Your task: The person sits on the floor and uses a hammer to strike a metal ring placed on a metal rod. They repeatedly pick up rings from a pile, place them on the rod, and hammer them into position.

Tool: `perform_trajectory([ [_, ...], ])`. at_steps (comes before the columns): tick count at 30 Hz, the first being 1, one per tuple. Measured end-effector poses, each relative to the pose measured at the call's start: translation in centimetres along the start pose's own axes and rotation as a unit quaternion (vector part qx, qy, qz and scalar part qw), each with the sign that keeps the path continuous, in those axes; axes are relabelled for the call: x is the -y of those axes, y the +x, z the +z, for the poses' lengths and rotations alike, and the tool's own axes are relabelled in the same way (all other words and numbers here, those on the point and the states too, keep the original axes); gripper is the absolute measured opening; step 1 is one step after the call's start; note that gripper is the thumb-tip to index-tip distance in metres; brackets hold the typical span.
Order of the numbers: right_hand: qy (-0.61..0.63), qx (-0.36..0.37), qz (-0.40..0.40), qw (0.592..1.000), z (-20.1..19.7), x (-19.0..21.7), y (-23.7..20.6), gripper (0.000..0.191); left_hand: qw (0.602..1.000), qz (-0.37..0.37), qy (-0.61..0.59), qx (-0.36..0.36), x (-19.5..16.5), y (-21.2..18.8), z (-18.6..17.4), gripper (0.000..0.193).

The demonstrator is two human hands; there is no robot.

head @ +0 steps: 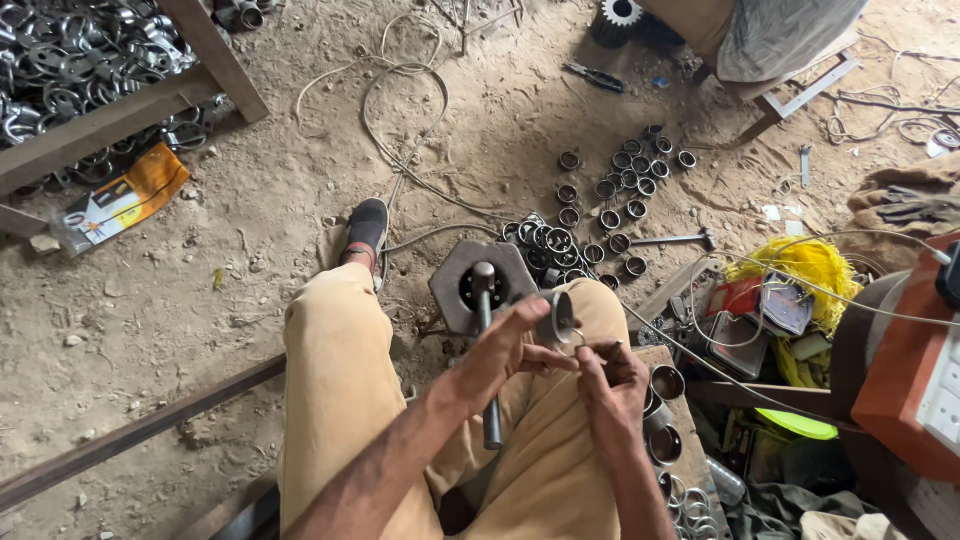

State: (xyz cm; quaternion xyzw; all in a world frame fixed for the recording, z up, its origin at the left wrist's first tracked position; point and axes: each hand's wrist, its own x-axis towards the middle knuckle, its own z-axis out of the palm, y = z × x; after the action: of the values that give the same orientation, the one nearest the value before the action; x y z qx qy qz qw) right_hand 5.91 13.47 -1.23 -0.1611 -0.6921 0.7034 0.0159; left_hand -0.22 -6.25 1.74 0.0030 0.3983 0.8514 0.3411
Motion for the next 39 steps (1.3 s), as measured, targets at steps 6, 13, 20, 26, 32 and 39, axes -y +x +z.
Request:
perform_trajectory([
  [6, 0.123, -0.013, 0.016, 0.992, 0.2, 0.2, 0.7, 0.012, 0.986, -0.012, 0.077, -0.150, 0.0, 1.0, -1.8, 0.064],
  [13, 0.118, -0.030, 0.000, 0.993, 0.8, 0.3, 0.7, 0.011, 0.971, 0.041, 0.220, -0.089, 1.4, 1.4, -1.7, 0.068],
  [20, 0.122, -0.025, 0.006, 0.992, 0.6, -0.2, 1.0, 0.013, 0.974, 0.082, 0.209, 0.020, 0.6, 0.9, -0.7, 0.067],
  [26, 0.149, -0.025, 0.013, 0.988, 0.2, -0.8, 1.5, 0.013, 0.980, 0.011, 0.200, 0.011, -0.5, 0.5, -0.7, 0.064],
  [32, 0.095, -0.047, 0.023, 0.994, 0.5, -0.5, 1.4, 0.012, 0.987, 0.026, 0.159, -0.002, -0.1, 0.9, 0.0, 0.039],
  [39, 0.014, -0.016, -0.017, 1.000, 0.7, -0.6, 1.1, 0.010, 0.972, 0.027, 0.224, -0.064, 0.1, 0.9, 0.0, 0.033],
])
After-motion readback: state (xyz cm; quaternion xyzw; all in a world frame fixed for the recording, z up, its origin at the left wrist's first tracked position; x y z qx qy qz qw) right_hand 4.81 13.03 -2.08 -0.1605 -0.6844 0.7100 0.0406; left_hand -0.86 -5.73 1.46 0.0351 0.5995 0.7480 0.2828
